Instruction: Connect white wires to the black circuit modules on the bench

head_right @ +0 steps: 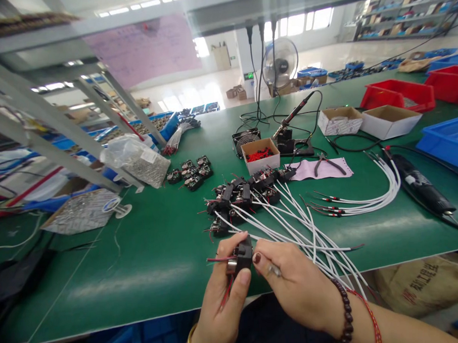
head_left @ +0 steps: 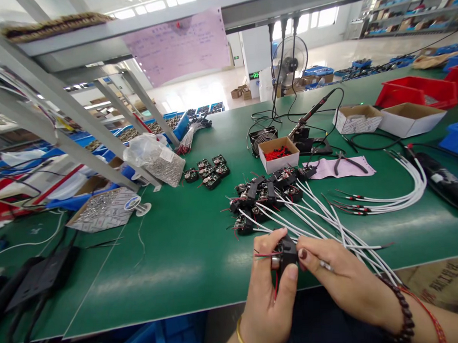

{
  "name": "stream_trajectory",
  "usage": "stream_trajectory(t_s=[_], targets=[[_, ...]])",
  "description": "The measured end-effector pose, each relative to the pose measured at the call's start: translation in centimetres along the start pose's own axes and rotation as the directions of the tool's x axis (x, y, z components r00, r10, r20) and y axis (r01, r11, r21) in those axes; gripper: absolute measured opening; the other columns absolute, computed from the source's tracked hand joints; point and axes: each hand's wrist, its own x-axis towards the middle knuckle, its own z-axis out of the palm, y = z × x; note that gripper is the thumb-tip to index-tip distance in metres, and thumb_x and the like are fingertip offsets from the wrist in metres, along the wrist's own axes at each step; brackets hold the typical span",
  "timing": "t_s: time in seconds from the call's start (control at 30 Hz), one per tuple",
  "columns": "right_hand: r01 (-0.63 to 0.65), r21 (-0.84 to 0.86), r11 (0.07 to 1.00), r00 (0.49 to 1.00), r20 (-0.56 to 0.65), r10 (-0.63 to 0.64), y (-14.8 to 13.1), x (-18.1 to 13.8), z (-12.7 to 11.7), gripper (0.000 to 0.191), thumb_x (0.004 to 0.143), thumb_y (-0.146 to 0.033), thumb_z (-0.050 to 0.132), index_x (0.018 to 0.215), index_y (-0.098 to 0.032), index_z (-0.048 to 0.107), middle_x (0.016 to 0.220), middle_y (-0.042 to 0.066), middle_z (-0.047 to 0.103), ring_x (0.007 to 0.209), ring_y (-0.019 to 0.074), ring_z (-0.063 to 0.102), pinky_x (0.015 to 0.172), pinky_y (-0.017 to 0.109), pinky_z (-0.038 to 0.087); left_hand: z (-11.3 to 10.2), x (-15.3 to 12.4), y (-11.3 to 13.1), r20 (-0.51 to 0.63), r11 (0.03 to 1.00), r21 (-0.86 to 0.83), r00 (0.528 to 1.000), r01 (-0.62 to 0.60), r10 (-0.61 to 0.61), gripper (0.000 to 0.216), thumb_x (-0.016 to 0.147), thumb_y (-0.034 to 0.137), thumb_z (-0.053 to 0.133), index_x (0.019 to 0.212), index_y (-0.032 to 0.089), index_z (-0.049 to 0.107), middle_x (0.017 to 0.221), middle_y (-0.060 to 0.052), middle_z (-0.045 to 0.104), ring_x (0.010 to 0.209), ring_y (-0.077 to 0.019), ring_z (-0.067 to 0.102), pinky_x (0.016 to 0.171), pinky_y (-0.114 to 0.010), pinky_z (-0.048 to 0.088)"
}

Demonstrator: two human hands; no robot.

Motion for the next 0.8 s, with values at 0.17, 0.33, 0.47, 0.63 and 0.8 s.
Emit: stream_trajectory(t_s=[0.17, 0.33, 0.47, 0.63, 0.8], targets=[[-0.047, 0.167, 0.985, 0.997, 0.061, 0.037, 0.1, -0.3, -0.3, 0.041, 0.121, -0.043, 0.038, 0.099, -0.023, 0.066, 0.093, 0.003, 0.071, 0.084, 0.0191, 0.067, 0.079, 0.026, 0.056, -2.0, 0.6, 0.8, 0.043, 0.971, 0.218, 0.995, -0.097, 0.090, 0.049, 0.107, 0.032, 0.058, 0.154, 0.038, 0.050, 0.145, -0.010, 0.051, 0.138, -0.0325, 0.048, 0.114, -0.049, 0.044], [0.092, 0.038, 0.995, 0.993, 0.067, -0.094, 0.1, -0.6, -0.9, 0.032, 0.119, -0.032, 0.041, 0.118, -0.025, 0.073, 0.107, 0.008, 0.077, 0.098, 0.0226, 0.073, 0.092, 0.032, 0.060, -3.2, 0.7, 2.1, 0.078, 0.941, 0.320, 0.993, -0.107, 0.087, 0.052, 0.101, 0.031, 0.063, 0.152, 0.038, 0.055, 0.151, -0.012, 0.046, 0.139, -0.0362, 0.048, 0.113, -0.053, 0.045], [0.128, -0.005, 0.992, 0.990, 0.052, -0.128, -0.1, -0.4, -0.8, 0.033, 0.118, -0.030, 0.041, 0.124, -0.028, 0.074, 0.108, 0.007, 0.078, 0.102, 0.0244, 0.075, 0.095, 0.034, 0.062, -2.8, 0.3, 2.5, 0.059, 0.943, 0.316, 0.994, -0.103, 0.088, 0.053, 0.099, 0.031, 0.066, 0.151, 0.038, 0.058, 0.152, -0.013, 0.048, 0.135, -0.0375, 0.052, 0.111, -0.053, 0.046], [0.078, -0.029, 0.997, 0.990, 0.121, -0.074, 0.0, -0.9, -1.5, 0.035, 0.118, -0.038, 0.042, 0.117, -0.029, 0.076, 0.101, 0.007, 0.079, 0.093, 0.0246, 0.076, 0.082, 0.032, 0.066, -4.8, 1.0, 1.5, 0.053, 0.966, 0.253, 0.998, -0.057, 0.045, 0.053, 0.102, 0.036, 0.062, 0.154, 0.032, 0.056, 0.146, -0.013, 0.057, 0.133, -0.0352, 0.055, 0.113, -0.048, 0.044], [0.205, 0.051, 0.977, 0.920, 0.330, -0.210, 2.1, -3.6, -4.2, 0.025, 0.113, -0.042, 0.056, 0.114, -0.038, 0.080, 0.084, 0.001, 0.080, 0.076, 0.0247, 0.077, 0.078, 0.032, 0.068, -12.2, 5.4, -3.2, -0.137, 0.944, 0.182, 0.958, 0.275, -0.253, 0.043, 0.097, 0.046, 0.066, 0.133, 0.023, 0.063, 0.115, -0.006, 0.069, 0.104, -0.0264, 0.062, 0.103, -0.040, 0.049]])
